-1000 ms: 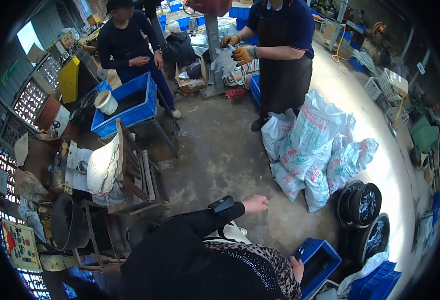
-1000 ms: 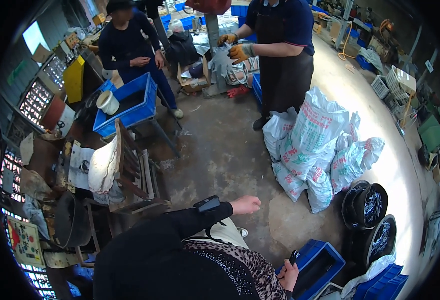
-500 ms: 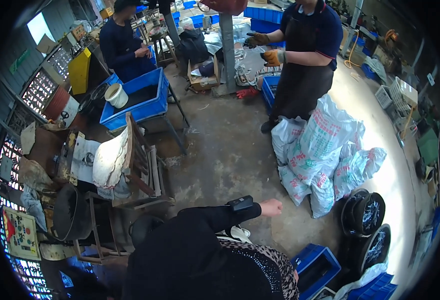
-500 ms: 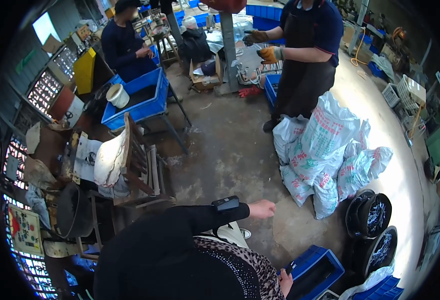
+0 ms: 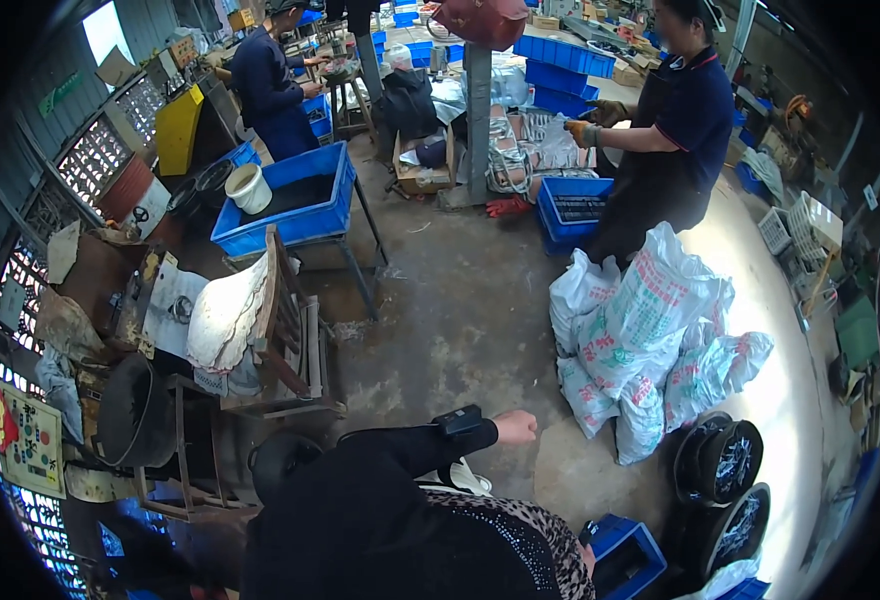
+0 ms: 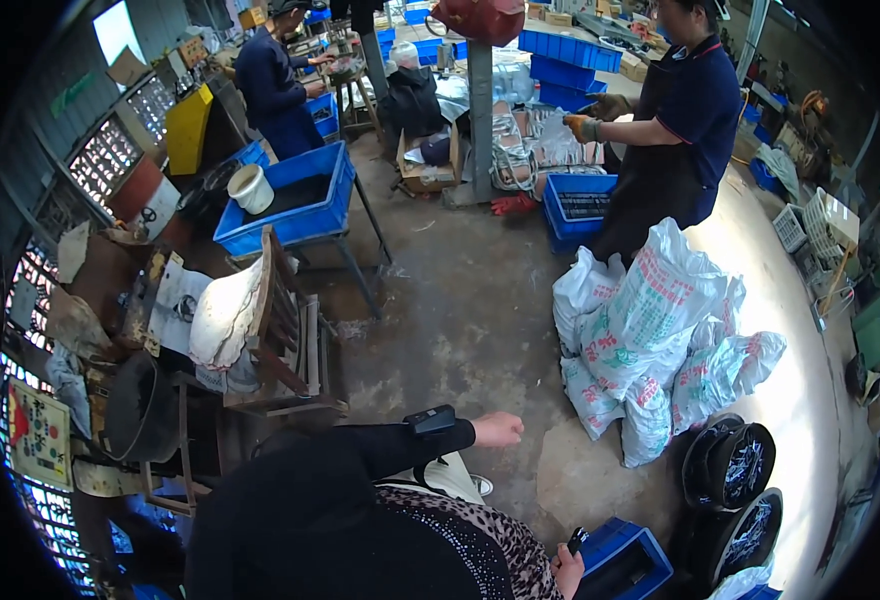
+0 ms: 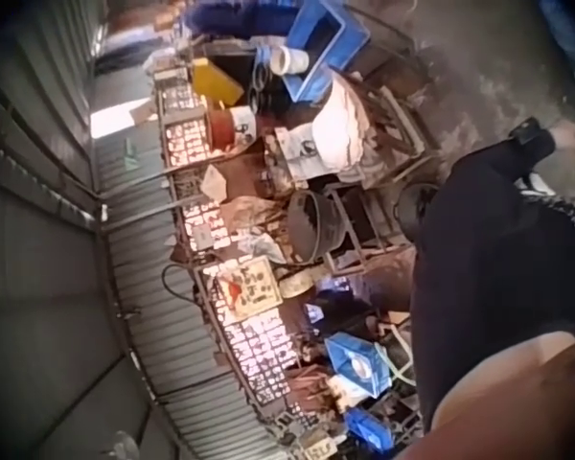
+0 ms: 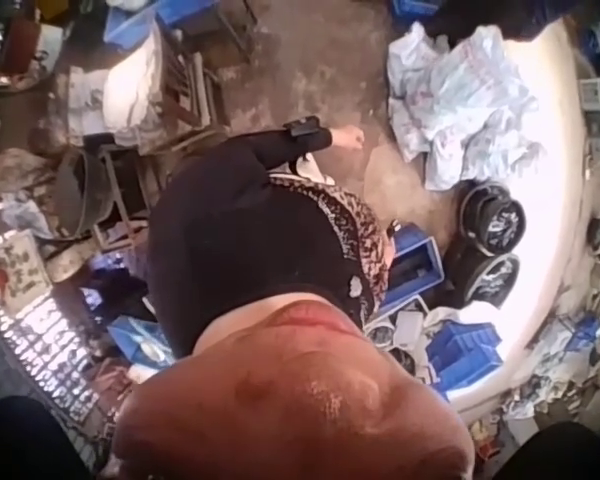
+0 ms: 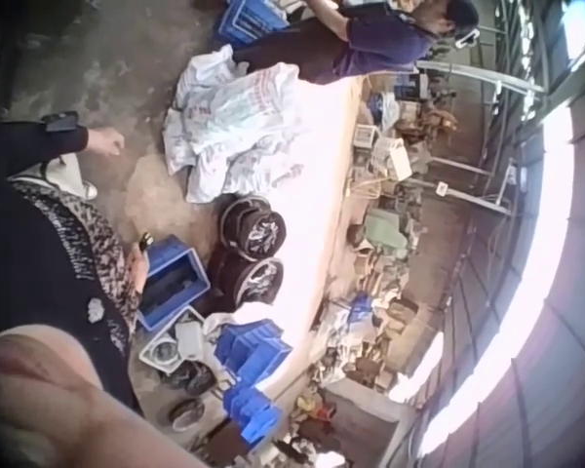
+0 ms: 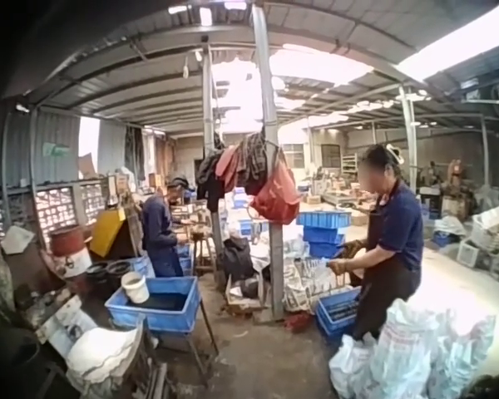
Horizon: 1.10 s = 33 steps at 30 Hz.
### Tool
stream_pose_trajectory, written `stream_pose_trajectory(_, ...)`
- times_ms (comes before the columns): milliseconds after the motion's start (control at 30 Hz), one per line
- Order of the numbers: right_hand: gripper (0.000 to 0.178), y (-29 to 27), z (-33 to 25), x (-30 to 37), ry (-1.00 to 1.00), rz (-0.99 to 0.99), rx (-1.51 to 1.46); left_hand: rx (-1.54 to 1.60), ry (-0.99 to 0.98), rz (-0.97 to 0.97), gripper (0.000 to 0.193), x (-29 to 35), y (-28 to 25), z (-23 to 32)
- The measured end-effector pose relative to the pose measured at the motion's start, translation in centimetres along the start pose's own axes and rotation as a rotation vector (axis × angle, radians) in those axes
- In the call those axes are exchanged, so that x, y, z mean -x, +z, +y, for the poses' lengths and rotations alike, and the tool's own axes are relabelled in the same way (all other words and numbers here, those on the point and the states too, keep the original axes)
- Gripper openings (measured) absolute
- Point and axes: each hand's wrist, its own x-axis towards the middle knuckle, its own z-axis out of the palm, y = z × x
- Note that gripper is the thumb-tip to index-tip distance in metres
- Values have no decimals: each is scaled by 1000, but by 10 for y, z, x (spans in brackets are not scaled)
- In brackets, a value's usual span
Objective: The person picks up metal pieces from a blue bin, places them into a machine, and pulls a lever. They then remove the pieces, dip them into a container of liquid, and place them into a different blue bin.
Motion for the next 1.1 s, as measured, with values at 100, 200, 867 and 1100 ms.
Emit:
stream_pose_trajectory(100, 27, -6, 7, 0, 21, 17, -29, -19, 3, -37, 33, -11, 6, 2)
stream_pose_trajectory(200, 27, -12, 17, 5, 46, 37, -63, -37, 28, -50, 32, -23, 18, 3)
stream_pose_trajectory(867, 31, -59, 122, 16, 194, 50, -432, -143, 205, -274, 26, -58, 96, 39)
stream_pose_trajectory(1100, 32, -22, 107, 92, 43, 308, -163, -136, 191, -465, 23, -54, 130, 42)
